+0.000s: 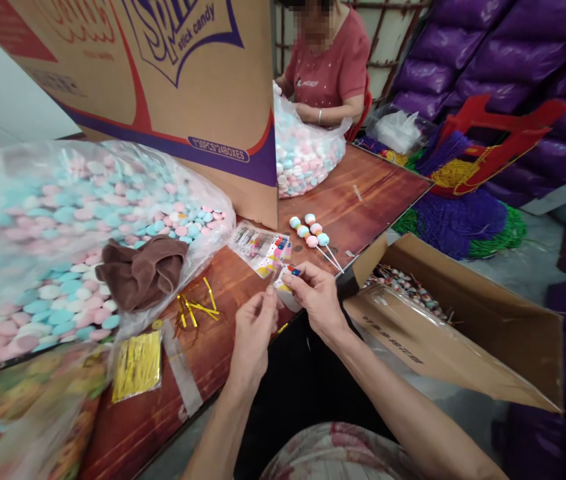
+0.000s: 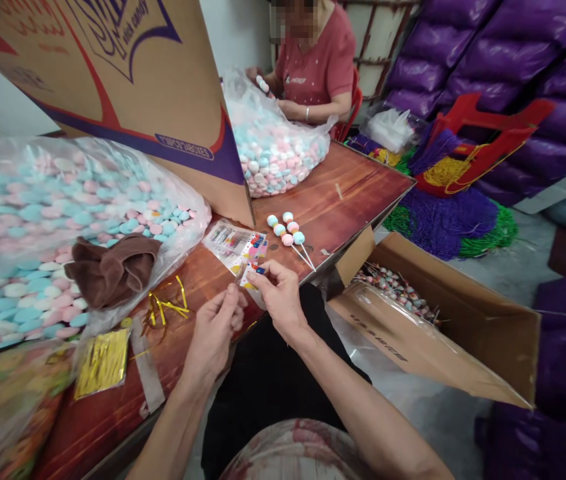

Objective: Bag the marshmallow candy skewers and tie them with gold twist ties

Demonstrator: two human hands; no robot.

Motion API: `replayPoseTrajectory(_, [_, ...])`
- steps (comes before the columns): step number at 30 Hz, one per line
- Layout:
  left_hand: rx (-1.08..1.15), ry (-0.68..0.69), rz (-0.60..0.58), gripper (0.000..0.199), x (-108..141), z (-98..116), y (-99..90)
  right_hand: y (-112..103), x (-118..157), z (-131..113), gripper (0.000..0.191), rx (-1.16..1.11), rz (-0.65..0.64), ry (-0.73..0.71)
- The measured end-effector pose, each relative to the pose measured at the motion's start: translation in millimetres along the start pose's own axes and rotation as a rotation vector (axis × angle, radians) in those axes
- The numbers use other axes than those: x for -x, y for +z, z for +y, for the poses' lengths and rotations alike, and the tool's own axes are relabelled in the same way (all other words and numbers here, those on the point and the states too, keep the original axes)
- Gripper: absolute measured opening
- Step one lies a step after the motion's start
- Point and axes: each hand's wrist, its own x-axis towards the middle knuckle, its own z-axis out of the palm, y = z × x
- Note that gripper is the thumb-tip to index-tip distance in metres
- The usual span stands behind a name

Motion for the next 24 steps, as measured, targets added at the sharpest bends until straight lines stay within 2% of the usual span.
replayPoseTrajectory(2, [0.270, -0.222, -0.105, 0.038, 1.6, -0.4, 0.5, -1.2, 3.0, -2.2, 0.026, 0.030, -0.037, -0.007])
replayPoseTrajectory(3, [0.406, -0.282, -0.121, 0.035, 0.1, 0.9, 1.0, -1.3, 4.8, -3.9, 0.026, 0.042, -0.061, -0.006])
replayPoseTrajectory(6, [0.651, -0.321, -0.106, 0.022, -9.2, 6.0, 2.3, -0.5, 9.9, -8.1, 0.027, 0.046, -0.145, 0.013])
replayPoseTrajectory(9, [0.601, -0.236, -0.044, 0.016, -15.4, 5.6, 3.5, -0.7, 13.6, -6.6, 0.034, 0.064, -0.163, 0.005])
replayPoseTrajectory(13, [0.360, 0.058, 0.134, 0.023, -11.9, -2.2, 9.2, -1.9, 16.0, 2.9, 0.044, 0.127, -0.103, -0.033])
replayPoseTrajectory(15, [0.305, 0.142, 0.181, 0.028, -9.3, -3.7, 11.9, -1.9, 15.7, 6.5, 0.048, 0.137, -0.098, -0.025])
replayPoseTrajectory(20, [0.440, 0.055, 0.144, 0.028, -12.8, 4.5, 6.8, -8.7, 9.6, 3.5, 0.054, 0.186, -0.135, 0.007])
replayPoseTrajectory(22, [0.472, 0.048, 0.163, 0.027, -16.9, 8.4, 2.7, -15.5, 5.6, -1.2, 0.053, 0.297, -0.178, -0.007])
replayPoseTrajectory(24, [0.478, 0.079, 0.203, 0.027, -20.5, 11.0, 0.5, -23.5, -0.6, -6.8, 0.052, 0.466, -0.178, -0.085])
